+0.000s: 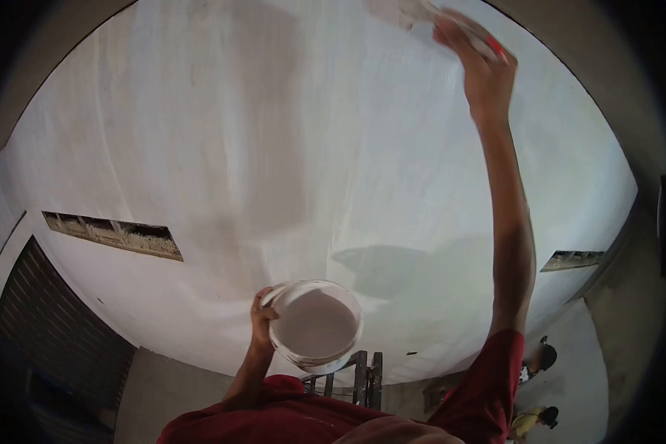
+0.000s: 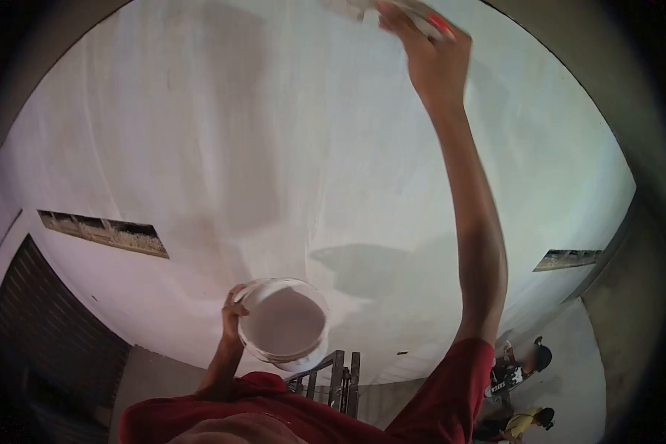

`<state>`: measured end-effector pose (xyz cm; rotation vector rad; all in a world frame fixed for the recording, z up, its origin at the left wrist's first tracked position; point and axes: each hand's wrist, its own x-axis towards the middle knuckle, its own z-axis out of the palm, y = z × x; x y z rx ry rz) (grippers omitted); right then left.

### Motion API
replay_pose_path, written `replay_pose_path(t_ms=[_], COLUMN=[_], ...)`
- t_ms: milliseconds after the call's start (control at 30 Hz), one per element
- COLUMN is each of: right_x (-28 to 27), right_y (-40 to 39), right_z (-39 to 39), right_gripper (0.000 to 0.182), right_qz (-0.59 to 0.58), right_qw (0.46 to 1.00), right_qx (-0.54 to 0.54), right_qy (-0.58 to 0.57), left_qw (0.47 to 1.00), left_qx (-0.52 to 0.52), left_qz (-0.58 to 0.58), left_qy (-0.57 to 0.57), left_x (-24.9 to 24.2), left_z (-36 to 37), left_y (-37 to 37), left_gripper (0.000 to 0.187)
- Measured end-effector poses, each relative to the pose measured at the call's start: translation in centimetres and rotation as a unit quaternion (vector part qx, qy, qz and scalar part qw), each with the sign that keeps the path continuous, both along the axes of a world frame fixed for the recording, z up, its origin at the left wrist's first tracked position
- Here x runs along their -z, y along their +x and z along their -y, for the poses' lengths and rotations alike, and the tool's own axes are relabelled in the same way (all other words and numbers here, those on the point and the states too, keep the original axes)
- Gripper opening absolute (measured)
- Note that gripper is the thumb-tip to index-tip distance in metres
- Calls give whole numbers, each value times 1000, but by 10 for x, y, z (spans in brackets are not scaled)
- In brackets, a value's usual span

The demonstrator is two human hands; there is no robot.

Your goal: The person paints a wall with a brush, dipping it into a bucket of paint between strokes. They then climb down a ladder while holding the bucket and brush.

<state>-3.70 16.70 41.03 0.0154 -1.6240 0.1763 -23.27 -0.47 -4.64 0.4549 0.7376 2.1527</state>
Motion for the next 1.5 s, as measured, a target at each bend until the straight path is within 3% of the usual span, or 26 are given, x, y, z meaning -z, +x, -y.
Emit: replay_pose_path(t_ms=[33,200,300,400,500,533,567,633,700,833,933,1067,1100,1133,1200,1400,1500], right_x=[-14,-84,-92,-107,-92,-78,-60,-16,29,75,47,-49,-69,-93,-128,-152,-111], right_y=[-11,-58,-79,-84,-92,-102,-99,-95,-88,-68,-59,-58,-61,-67,-81,-124,-130], right_z=[-4,-22,-25,-36,-51,-70,-78,-69,-66,-61,-50,-42,-35,-33,-32,-51,-69], right_gripper=[23,5,11,16,19,21,20,20,19,19,18,18,18,11,27,24,21], right_qz=[14,12,6,117,183,143,207,209,280,374,286,163,204,190,131,267,237], right_qw=[992,921,888,849,867,867,838,844,828,804,840,848,873,864,832,804,846], right_qx=[98,100,170,283,259,225,299,252,297,284,241,225,281,289,253,340,274], right_qy=[82,376,426,430,385,422,407,425,385,365,392,451,344,366,476,407,392], left_qw=[999,988,976,965,966,963,964,964,953,932,927,905,906,908,906,906,911], left_qx=[-30,-141,-197,-246,-251,-265,-261,-256,-295,-350,-356,-412,-409,-405,-410,-408,-397], left_qz=[-16,-54,-90,-86,-70,-46,-58,-74,-75,-94,-111,-108,-108,-107,-101,-108,-109], left_qy=[2,-8,5,-15,4,-11,-4,15,8,-2,30,-4,-4,-4,-16,-33,-26], left_x=[-5,-17,-11,-17,-30,-25,-28,-42,-48,-35,-46,-41,-38,-34,-37,-37,-36], left_z=[6,38,47,58,64,64,67,75,80,100,111,122,126,130,132,133,128], left_y=[-8,-31,-50,-63,-69,-78,-81,-81,-84,-108,-106,-108,-108,-111,-107,-102,-99], left_gripper=[68,67,68,69,69,71,72,74,76,72,71,68,68,69,69,65,64])
